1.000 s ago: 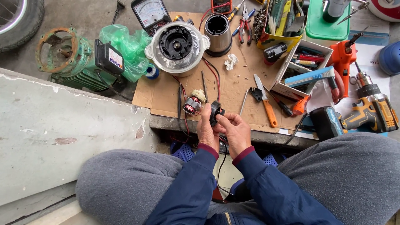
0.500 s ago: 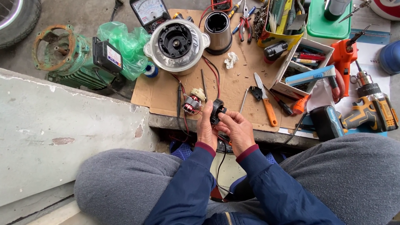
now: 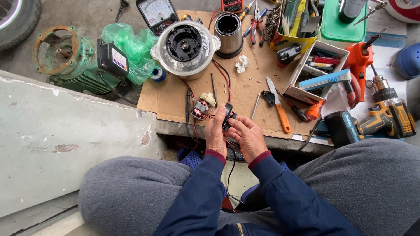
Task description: The person sits on the ground and works on a small black electrical component, manipulating its internal parts with their hands. They repeatedly open and close the component's casing while handling wires and small internal pieces.
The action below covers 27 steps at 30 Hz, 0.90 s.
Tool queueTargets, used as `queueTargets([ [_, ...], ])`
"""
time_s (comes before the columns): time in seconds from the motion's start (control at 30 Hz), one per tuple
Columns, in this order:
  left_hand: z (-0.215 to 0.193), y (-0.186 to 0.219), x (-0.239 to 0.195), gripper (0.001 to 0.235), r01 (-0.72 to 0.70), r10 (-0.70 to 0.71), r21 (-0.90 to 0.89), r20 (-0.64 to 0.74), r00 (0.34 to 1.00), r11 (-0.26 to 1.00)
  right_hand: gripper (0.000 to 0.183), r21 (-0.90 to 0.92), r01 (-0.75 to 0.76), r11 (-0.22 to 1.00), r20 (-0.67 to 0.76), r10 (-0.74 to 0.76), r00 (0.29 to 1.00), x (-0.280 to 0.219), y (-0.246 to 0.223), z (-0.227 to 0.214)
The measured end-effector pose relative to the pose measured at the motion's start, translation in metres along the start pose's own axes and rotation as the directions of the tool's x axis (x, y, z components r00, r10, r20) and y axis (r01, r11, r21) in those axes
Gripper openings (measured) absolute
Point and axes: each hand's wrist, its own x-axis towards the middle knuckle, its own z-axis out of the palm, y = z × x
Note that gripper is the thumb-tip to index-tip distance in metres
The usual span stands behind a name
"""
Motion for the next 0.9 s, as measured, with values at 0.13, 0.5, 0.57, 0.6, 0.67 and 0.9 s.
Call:
queueTargets([
  [0.13, 0.000, 0.006, -0.008, 0.044, 0.010, -0.011, -0.036, -0.004, 1.000, 0.999, 0.032, -0.017, 0.002, 1.000, 0.007, -0.001, 1.000, -0.011, -0.011, 0.010],
  [0.5, 0.006, 0.018, -0.017, 0.041, 0.028, -0.031, -0.094, -0.023, 0.999, 0.995, 0.031, 0.006, 0.000, 1.000, 0.058, -0.001, 0.998, 0.000, -0.003, -0.001],
  [0.57, 0.004, 0.014, -0.013, 0.041, 0.030, -0.032, -0.101, -0.017, 0.999, 0.994, 0.031, 0.014, 0.001, 1.000, 0.062, -0.001, 0.998, -0.002, -0.006, 0.000],
  [0.6, 0.003, 0.011, -0.011, 0.041, 0.031, -0.033, -0.112, -0.013, 0.999, 0.993, 0.031, 0.020, 0.000, 1.000, 0.067, -0.001, 0.998, -0.003, -0.007, 0.001],
  [0.67, 0.002, 0.011, -0.010, 0.042, 0.033, -0.035, -0.117, -0.010, 0.999, 0.993, 0.031, 0.029, -0.003, 1.000, 0.071, 0.001, 0.997, -0.004, -0.008, 0.000],
  [0.9, 0.007, 0.021, -0.018, 0.063, 0.169, -0.190, -0.181, -0.100, 0.977, 0.969, 0.032, 0.053, -0.020, 0.998, 0.071, 0.017, 0.997, -0.007, -0.016, -0.002],
])
